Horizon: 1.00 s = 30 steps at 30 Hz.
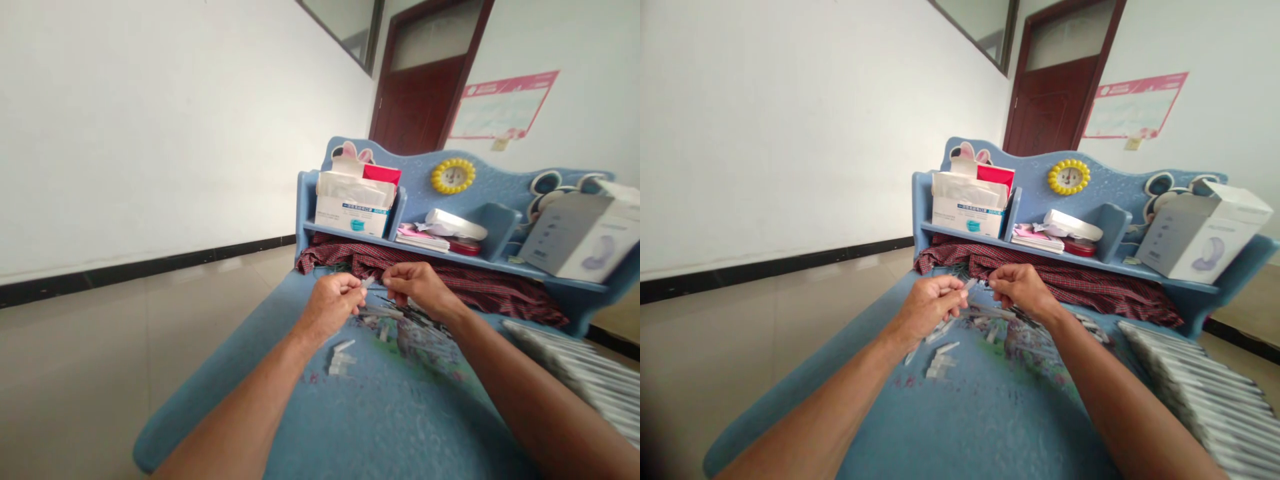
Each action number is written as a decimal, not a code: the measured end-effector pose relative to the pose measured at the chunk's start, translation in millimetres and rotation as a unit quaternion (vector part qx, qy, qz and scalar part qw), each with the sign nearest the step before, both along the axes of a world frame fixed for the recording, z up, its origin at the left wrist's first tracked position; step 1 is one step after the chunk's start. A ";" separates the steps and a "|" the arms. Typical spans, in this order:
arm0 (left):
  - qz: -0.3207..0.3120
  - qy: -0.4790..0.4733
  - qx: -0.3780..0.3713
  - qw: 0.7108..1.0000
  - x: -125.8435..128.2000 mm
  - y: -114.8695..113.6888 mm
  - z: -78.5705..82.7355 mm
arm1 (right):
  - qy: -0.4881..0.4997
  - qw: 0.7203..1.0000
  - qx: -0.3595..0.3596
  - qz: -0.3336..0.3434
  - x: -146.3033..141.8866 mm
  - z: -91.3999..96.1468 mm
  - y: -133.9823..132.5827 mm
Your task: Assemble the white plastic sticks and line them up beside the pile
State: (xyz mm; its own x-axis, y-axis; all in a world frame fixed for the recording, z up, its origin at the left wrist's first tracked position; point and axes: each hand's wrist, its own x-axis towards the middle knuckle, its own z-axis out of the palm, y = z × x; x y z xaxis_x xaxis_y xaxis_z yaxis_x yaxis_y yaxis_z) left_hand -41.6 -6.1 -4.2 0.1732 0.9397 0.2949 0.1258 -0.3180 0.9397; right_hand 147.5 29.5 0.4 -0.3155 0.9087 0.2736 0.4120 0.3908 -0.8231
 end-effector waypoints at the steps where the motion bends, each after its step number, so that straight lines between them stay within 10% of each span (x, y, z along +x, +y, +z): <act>1: -0.005 0.008 0.000 1.000 0.3 -0.2 -0.3 | 0.059 0.998 -0.011 0.016 1.2 3.5 -6.1; 30: -0.036 0.066 -0.005 0.997 5.6 -5.9 -0.7 | 0.118 0.989 -0.049 0.070 -1.8 8.9 -26.2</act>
State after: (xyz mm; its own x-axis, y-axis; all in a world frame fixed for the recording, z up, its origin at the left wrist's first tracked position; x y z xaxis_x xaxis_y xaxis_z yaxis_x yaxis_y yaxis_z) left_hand -36.0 -12.0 -4.9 0.2777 0.9258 0.2564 0.2260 -0.3224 0.9192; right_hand 145.6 3.3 9.3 -0.3784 0.8865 0.2663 0.1520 0.3433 -0.9269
